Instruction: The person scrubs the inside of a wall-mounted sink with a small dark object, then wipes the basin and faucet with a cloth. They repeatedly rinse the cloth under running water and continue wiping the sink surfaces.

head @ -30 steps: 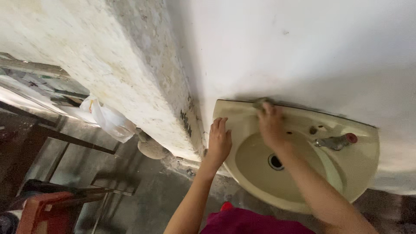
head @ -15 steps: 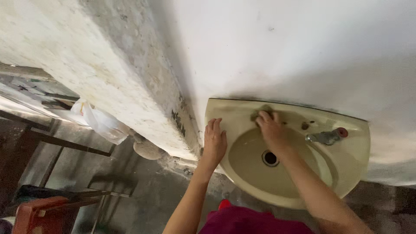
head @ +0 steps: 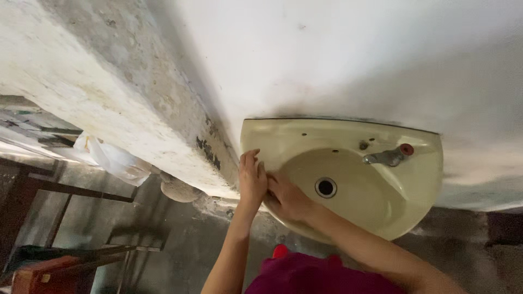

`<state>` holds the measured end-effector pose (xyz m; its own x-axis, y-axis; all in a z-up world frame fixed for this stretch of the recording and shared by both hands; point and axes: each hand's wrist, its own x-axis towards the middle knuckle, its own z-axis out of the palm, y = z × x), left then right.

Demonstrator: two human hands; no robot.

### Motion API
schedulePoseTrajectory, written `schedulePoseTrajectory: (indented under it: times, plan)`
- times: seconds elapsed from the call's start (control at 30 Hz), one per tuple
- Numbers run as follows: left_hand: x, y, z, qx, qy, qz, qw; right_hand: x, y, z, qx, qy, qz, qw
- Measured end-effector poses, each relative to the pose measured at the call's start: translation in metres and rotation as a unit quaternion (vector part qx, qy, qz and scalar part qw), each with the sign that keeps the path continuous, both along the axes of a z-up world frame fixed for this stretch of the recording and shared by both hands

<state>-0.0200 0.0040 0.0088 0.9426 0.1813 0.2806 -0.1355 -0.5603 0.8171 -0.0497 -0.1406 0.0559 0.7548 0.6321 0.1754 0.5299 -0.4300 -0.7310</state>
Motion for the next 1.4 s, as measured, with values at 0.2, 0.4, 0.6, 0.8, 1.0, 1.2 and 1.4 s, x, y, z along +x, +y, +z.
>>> schedulePoseTrajectory:
  times: [0.2, 0.4, 0.6, 0.8, 1.0, 1.2, 1.4]
  plan:
    - [-0.015, -0.017, 0.002, -0.008, 0.034, -0.019, 0.999, -0.016, -0.019, 0.014, 0.006, 0.179, -0.014, 0.984]
    - [-0.025, -0.016, -0.004, -0.009, -0.01, -0.061, 0.998, -0.036, -0.035, -0.004, 0.014, 0.111, -0.002, 0.994]
    - [-0.037, -0.039, -0.012, -0.03, 0.038, -0.153, 0.987, -0.009, -0.146, -0.038, -0.208, 0.286, -0.109, 0.929]
    - [-0.051, -0.053, 0.004, -0.003, -0.025, -0.189, 0.982, 0.052, -0.138, -0.125, -0.109, 0.213, -0.284, 0.928]
    - [-0.051, -0.056, 0.002, 0.005, -0.014, -0.178, 0.984, 0.025, -0.058, -0.139, -0.161, 0.214, -0.121, 0.956]
    - [-0.056, -0.073, 0.005, -0.017, -0.012, -0.209, 0.978, -0.007, -0.106, -0.063, -0.241, 0.363, -0.043, 0.899]
    - [-0.061, -0.1, 0.023, -0.004, 0.039, -0.274, 0.961, -0.017, -0.216, 0.018, -0.405, 0.363, -0.107, 0.832]
